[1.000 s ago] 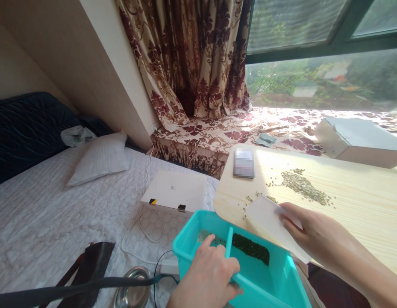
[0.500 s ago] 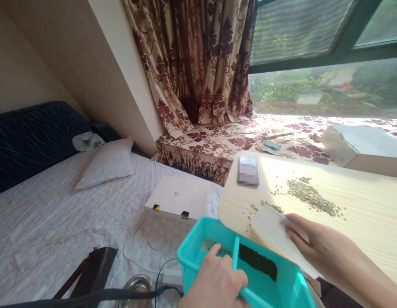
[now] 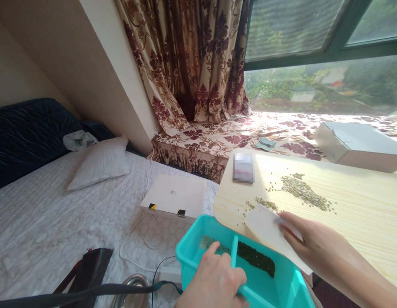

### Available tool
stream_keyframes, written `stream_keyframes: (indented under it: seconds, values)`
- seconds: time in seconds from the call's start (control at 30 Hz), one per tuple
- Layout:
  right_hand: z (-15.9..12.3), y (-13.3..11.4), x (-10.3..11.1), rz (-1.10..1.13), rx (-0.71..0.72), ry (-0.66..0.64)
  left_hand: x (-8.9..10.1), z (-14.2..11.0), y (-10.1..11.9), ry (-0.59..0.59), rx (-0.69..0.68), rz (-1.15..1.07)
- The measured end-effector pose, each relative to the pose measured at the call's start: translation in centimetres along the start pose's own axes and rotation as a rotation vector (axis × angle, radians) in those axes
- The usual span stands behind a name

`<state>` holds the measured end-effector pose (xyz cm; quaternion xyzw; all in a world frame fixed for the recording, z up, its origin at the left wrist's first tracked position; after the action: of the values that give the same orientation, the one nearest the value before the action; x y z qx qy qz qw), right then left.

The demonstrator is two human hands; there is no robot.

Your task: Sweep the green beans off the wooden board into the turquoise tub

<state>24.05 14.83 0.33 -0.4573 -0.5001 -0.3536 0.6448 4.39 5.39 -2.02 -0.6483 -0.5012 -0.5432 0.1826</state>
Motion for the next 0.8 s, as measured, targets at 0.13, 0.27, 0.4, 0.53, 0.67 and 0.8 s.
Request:
stream_keyframes:
  seconds: [0.13,0.27,0.4,0.53,0.67,0.8]
  values:
    - [0.0,-0.4,-0.2,-0.012,-0.002,-0.022,0.0,0.1,0.5,0.008,-0.014,0.0]
    - [0.1,-1.0,0.2,0.008,0.012,-0.032,-0.4,0.3,0.9,0.009,-0.034,-0.001]
    - [0.1,-1.1,0.8,0.014,-0.02,-0.021,-0.5,0.4,1.0,0.031,-0.072,0.005]
    - [-0.1,-1.2,0.6,-0.001,-0.008,-0.034,-0.4,0.4,1.1,0.038,-0.084,0.012]
    - [-0.3,-1.5,0.3,0.011,0.029,-0.036,-0.2,0.4,1.2,0.041,-0.076,0.002]
    - [-0.3,-1.7,0.7,0.029,0.039,-0.026,-0.1,0.4,1.2,0.089,-0.079,-0.021]
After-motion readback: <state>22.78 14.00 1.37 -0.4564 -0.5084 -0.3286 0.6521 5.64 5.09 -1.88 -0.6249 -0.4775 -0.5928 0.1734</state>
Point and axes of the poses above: each hand's wrist, its own z-axis towards the middle knuckle, its own x-axis out of the back of the hand, y = z × x, the point moved 7 cm from there along z, towards the middle knuckle, and after that the axes turned 1 degree about y, right-handed, at the moved point
